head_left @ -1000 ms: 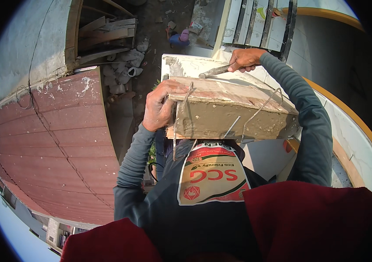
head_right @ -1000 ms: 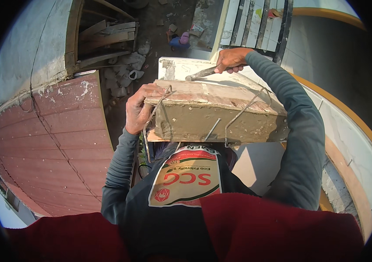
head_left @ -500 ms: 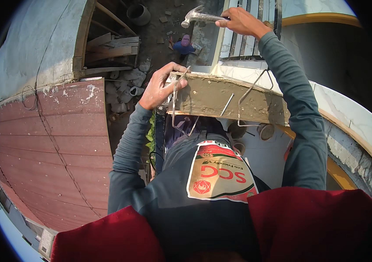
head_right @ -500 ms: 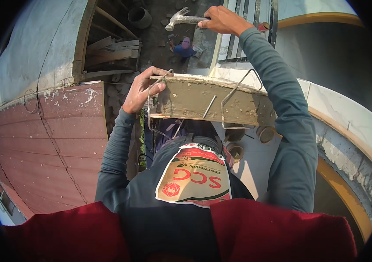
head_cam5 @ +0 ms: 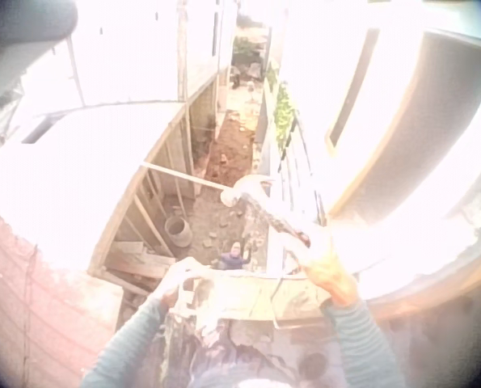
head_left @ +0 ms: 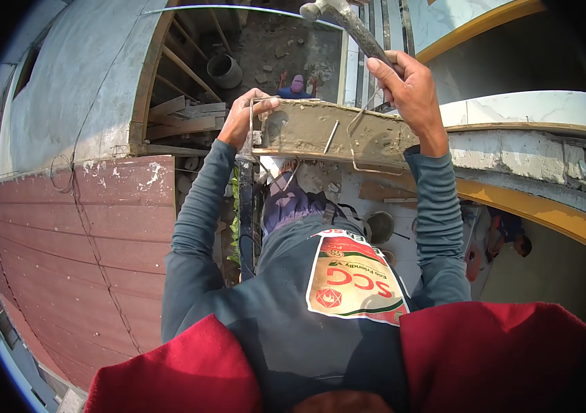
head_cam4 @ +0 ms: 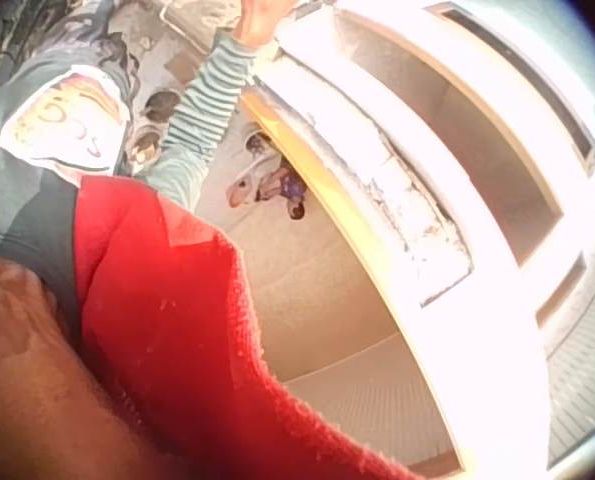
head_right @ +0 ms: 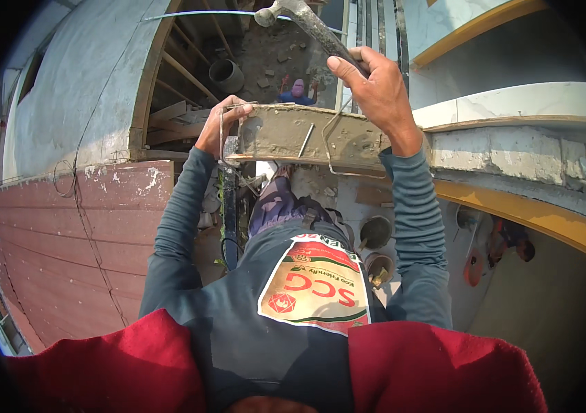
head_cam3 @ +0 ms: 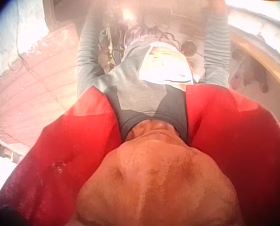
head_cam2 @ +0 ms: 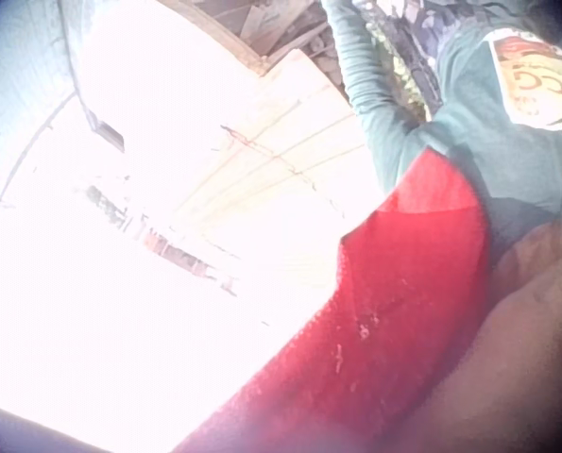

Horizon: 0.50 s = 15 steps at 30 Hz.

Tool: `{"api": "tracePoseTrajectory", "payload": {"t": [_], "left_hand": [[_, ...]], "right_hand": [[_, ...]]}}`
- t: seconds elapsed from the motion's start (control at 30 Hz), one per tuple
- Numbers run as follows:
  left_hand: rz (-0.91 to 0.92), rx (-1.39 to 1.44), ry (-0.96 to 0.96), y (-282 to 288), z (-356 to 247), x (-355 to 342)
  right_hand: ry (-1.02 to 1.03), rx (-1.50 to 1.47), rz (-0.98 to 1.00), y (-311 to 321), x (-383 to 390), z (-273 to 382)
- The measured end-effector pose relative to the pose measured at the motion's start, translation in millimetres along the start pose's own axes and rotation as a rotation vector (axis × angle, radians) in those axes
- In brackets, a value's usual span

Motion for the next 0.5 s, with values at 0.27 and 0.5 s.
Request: {"api": "tracePoseTrajectory", "payload": {"t": [0.27,0.5], "left_hand": [[-0.111,-0.366,-0.037,-7,-4,-7],[-0.17,-0.128,-0.102,13,-36,31]], "right_hand": [[-0.295,-0.361,-0.08,35,135,-15],[-0.306,-0.422,-0.323,53,238,-35]]}}
Point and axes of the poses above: each hand's wrist, its own x-axis away from the middle knuckle, its own y-axis out of the back of the hand, z = x × y, the point moved 2 cm from there along -x, towards the middle knuckle, and after that the axes turned 5 degrees about -x, right-handed, at the moved point
